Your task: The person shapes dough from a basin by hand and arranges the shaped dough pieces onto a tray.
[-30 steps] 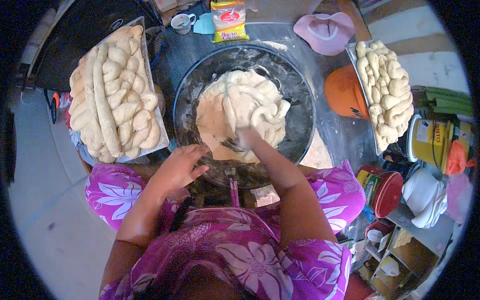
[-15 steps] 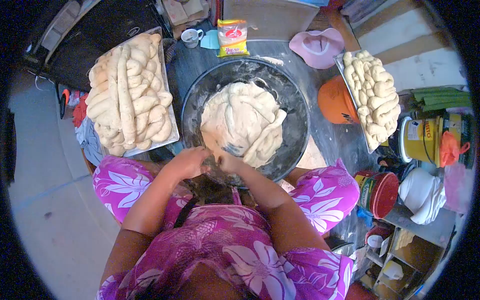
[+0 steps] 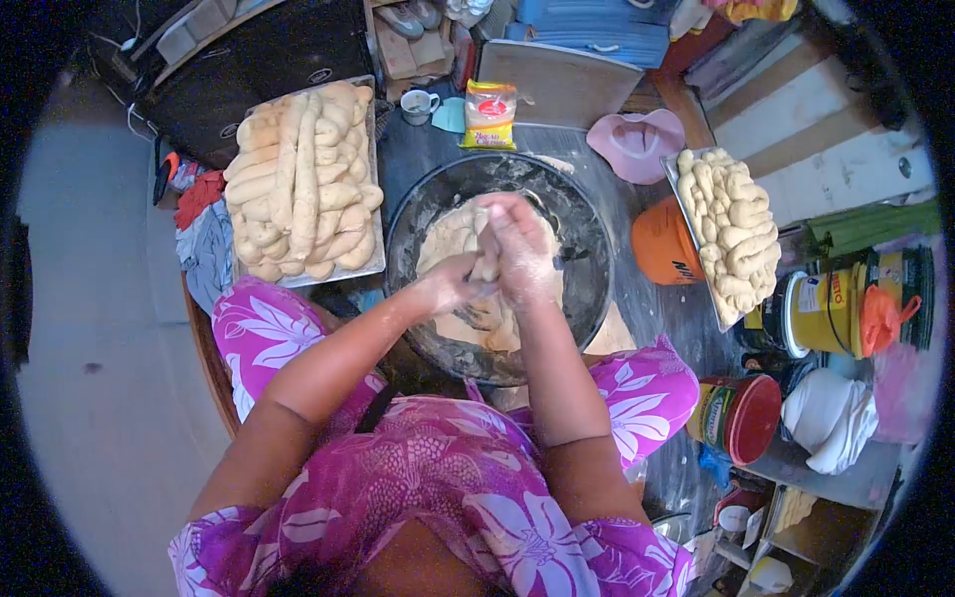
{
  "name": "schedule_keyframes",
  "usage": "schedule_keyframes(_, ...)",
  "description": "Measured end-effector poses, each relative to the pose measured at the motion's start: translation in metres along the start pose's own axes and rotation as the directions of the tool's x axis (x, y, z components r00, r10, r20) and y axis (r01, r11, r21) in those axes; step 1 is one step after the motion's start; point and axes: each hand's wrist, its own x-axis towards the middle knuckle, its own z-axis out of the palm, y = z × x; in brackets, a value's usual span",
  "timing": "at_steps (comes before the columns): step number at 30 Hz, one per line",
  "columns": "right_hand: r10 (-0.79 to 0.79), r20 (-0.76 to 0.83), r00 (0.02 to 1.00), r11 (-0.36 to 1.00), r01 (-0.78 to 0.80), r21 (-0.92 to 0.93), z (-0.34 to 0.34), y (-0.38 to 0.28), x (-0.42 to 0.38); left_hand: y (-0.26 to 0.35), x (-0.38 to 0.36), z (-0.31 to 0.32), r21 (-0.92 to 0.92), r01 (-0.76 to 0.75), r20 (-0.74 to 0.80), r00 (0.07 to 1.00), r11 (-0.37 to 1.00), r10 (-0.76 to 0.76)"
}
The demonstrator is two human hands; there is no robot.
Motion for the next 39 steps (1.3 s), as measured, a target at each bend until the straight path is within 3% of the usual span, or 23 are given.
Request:
schedule_keyframes(2,-0.300,-0.058,0.952,0.934,0.281,-0.221,-0.007,-0.006,0.004,0.027,-0.002,0.003,-0.458,-0.065,-0.107,0.994,0.887,0.017)
schedule_keyframes(4,-0.421,-0.081,0.903,0.905,0.424,0.017,-0.003,-0.005,0.007,0.054,-0.003,-0.002,-0.412,-0.036,-0.126,0.992,0.911,-0.018)
schedule_keyframes(6,-0.421,0.035,0.906,0.907,0.421,0.002,0.002,-0.008,-0.003,0.070,0.002,0.001,-0.209,-0.285,-0.473,0.867,0.936,0.159)
schedule_keyframes(8,-0.489,0.020,0.872,0.872,0.488,0.014,0.000,0.007,0.003,0.080,0.007,-0.008,-0.248,-0.365,-0.456,0.861,0.897,0.225)
schedule_keyframes(10,-0.302,-0.219,0.928,0.953,0.290,-0.085,-0.009,0.036,0.010,0.101,-0.002,-0.018,-0.359,-0.424,-0.458,0.856,0.832,0.238)
schedule_keyframes(12,-0.002,0.018,1.000,0.867,0.011,-0.499,-0.015,0.072,-0.015,0.138,-0.024,-0.042,-0.336,-0.401,-0.464,0.858,0.852,0.221)
schedule_keyframes(14,0.166,0.090,0.982,0.881,-0.107,-0.461,-0.026,0.129,-0.035,0.158,-0.040,-0.061,-0.441,-0.617,-0.582,0.749,0.651,0.316)
schedule_keyframes(16,0.191,0.308,0.932,0.522,0.169,-0.836,-0.063,0.187,-0.054,0.172,-0.060,-0.088,-0.442,-0.790,-0.666,0.606,0.425,0.434)
schedule_keyframes(18,0.216,0.268,0.939,0.518,0.122,-0.847,-0.096,0.239,-0.069,0.182,-0.078,-0.106,-0.330,-0.878,-0.836,0.443,0.347,0.325)
schedule_keyframes(20,0.247,0.224,0.943,0.518,0.067,-0.853,-0.103,0.246,-0.067,0.171,-0.101,-0.121,-0.315,-0.893,-0.861,0.411,0.322,0.299)
schedule_keyframes(21,0.355,0.180,0.917,0.630,-0.092,-0.771,-0.101,0.242,-0.060,0.137,-0.110,-0.159,-0.414,-0.868,-0.773,0.494,0.273,0.398)
schedule_keyframes(22,0.465,0.154,0.872,0.702,-0.257,-0.664,-0.100,0.237,-0.056,0.126,-0.123,-0.170,-0.416,-0.881,-0.798,0.472,0.225,0.374)
schedule_keyframes(23,0.457,0.182,0.870,0.782,-0.296,-0.549,-0.101,0.247,-0.057,0.113,-0.135,-0.182,-0.420,-0.889,-0.823,0.457,0.182,0.338)
schedule_keyframes(24,0.459,0.189,0.868,0.780,-0.291,-0.554,-0.106,0.253,-0.061,0.101,-0.148,-0.193,-0.419,-0.898,-0.846,0.440,0.136,0.299)
schedule_keyframes(26,0.548,0.127,0.827,0.599,-0.282,-0.749,-0.100,0.233,-0.067,0.078,-0.179,-0.209,-0.423,-0.905,-0.829,0.409,0.050,0.381)
schedule_keyframes(28,0.613,0.105,0.783,0.576,-0.351,-0.738,-0.097,0.224,-0.069,0.061,-0.205,-0.214,-0.379,-0.925,-0.814,0.344,0.021,0.468)
schedule_keyframes(30,0.379,0.204,0.903,0.655,-0.106,-0.748,-0.101,0.233,-0.064,0.042,-0.221,-0.215,-0.442,-0.896,-0.727,0.330,-0.043,0.602)
schedule_keyframes(31,0.297,0.147,0.944,0.795,-0.158,-0.586,-0.090,0.226,-0.060,0.035,-0.228,-0.216,-0.434,-0.900,-0.733,0.327,-0.040,0.597)
schedule_keyframes(33,0.308,-0.033,0.951,0.785,-0.274,-0.555,-0.060,0.179,-0.038,0.021,-0.242,-0.214,-0.319,-0.947,-0.771,0.238,-0.035,0.590)
schedule_keyframes(35,0.308,-0.061,0.949,0.864,-0.306,-0.400,-0.025,0.133,-0.016,0.014,-0.257,-0.216,-0.224,-0.973,-0.839,0.166,-0.050,0.518)
schedule_keyframes(37,0.051,0.187,0.981,0.792,0.074,-0.606,-0.003,0.118,0.026,0.009,-0.273,-0.218,-0.098,-0.993,-0.906,0.062,-0.064,0.418)
schedule_keyframes(38,0.129,0.186,0.974,0.563,0.082,-0.823,-0.004,0.119,0.057,0.007,-0.282,-0.218,-0.094,-0.993,-0.907,0.058,-0.067,0.416)
schedule_keyframes(39,0.052,0.194,0.980,0.470,0.147,-0.871,0.016,0.103,0.075,0.005,-0.292,-0.218,-0.114,-0.988,-0.891,0.055,-0.105,0.450)
